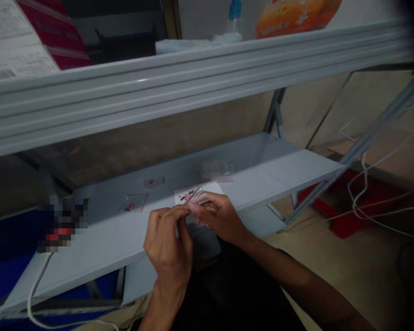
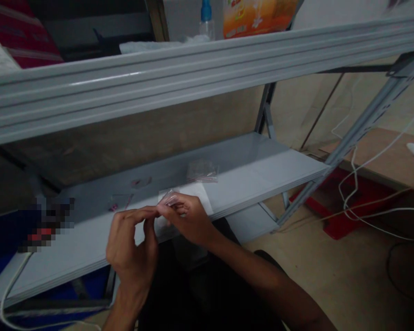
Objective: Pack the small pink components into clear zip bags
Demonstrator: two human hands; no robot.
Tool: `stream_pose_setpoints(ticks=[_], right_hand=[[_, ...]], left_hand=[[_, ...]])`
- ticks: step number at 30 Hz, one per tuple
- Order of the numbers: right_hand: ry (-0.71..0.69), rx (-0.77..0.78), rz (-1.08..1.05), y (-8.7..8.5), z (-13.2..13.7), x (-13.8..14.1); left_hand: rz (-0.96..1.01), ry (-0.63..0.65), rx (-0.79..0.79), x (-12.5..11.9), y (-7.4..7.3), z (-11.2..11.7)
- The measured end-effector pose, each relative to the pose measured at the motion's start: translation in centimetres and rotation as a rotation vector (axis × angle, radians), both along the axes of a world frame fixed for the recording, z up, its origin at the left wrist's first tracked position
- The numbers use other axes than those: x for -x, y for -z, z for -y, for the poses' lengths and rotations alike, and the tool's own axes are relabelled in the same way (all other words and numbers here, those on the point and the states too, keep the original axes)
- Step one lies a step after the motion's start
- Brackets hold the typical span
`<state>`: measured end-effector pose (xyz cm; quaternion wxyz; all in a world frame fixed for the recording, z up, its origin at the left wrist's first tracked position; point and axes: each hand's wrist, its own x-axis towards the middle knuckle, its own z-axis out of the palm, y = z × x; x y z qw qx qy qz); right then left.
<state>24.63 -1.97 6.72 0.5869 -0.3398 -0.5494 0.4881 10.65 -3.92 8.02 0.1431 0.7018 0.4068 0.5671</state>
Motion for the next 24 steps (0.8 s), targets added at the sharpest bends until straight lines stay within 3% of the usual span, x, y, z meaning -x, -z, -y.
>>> stream_pose_setpoints(ticks=[4,8,15,17,24], right_hand=[[-0.045,0.038,0.010,-0.3,0.1,-0.8],[-0.023,0.037,0.015,0.3,-0.2,-1.2],[0.035,-0.027,0.083,0.2,0.1,-1.4],[0.024,-0.068,0.149,0.2,0.2,-1.5],[0.091,-0.212,0.507,0.0,0.6,-1.3]], left_hand=[[-0.097,-0.087,-0.100,0.2,-0.1,-0.4],[-0.206,-0.056,-0.097,0.2,0.2,-0.7],[-0.141,0.191,0.299,0.9,-0.1,-0.9],[-0.142,0.225,0.350,1.2,-0.3,-1.1],[-0.458,0.125,0.177,1.6,-0.6,-1.5]])
